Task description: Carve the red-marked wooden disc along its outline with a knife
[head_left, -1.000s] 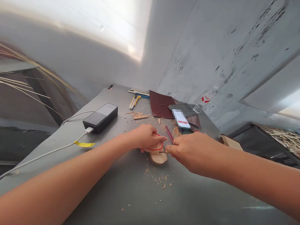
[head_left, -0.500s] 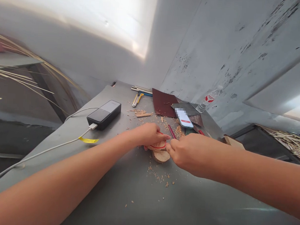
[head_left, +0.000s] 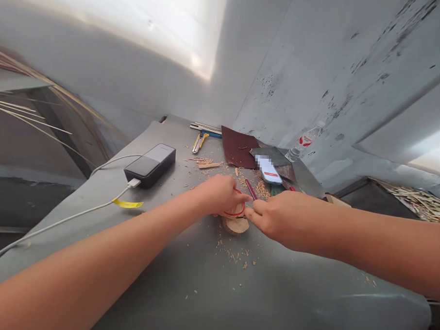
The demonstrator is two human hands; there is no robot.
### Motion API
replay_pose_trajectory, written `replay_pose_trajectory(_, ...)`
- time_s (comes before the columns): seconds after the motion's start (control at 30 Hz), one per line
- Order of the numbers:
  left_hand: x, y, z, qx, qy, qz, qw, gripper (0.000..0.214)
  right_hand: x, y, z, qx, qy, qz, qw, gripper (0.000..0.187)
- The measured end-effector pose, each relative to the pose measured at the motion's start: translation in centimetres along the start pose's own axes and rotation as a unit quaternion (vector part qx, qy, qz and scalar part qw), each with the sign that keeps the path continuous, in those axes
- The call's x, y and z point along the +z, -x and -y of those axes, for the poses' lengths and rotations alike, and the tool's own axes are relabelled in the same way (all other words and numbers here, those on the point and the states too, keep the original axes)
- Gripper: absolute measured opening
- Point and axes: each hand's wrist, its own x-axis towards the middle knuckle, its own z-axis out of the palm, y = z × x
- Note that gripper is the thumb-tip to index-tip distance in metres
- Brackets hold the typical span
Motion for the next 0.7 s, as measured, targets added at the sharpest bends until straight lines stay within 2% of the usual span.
replay_pose_trajectory(0.13, 0.2, 0.0, 0.0, 0.006, -0.031, -0.028, 0.999, 0.053, 0.2, 0.2, 0.3, 0.094, -0.035, 0.046, 0.994, 0.036)
replay_pose_trajectory(0.2, 0.1, 0.1, -0.1, -0.005, -0.038, -0.027, 0.999, 0.056, 0.8, 0.3, 0.5, 0.143, -0.092, 0.043, 0.984, 0.036)
replay_pose_trajectory(0.27, 0.0, 0.2, -0.2, -0.010, -0.037, -0.025, 0.999, 0.057, 1.3, 0.4, 0.6, 0.173, -0.153, 0.013, 0.973, 0.038)
replay_pose_trajectory(0.33, 0.0, 0.4, -0.3, -0.011, -0.030, -0.020, 0.999, 0.056, 1.5, 0.4, 0.7, 0.176, -0.185, -0.014, 0.967, 0.041)
replay_pose_trajectory(0.4, -0.1, 0.5, -0.3, -0.015, -0.020, -0.010, 1.000, 0.054, 1.4, 0.3, 0.8, 0.174, -0.174, -0.008, 0.969, 0.040)
replay_pose_trajectory(0.6, -0.3, 0.7, -0.6, -0.026, -0.027, -0.011, 0.999, 0.051, -0.3, -0.2, 0.9, 0.176, -0.105, 0.114, 0.972, 0.033)
replay_pose_trajectory(0.7, -0.3, 0.6, -0.6, -0.021, -0.035, -0.013, 0.999, 0.049, -0.6, -0.4, 0.9, 0.169, -0.110, 0.149, 0.968, 0.027)
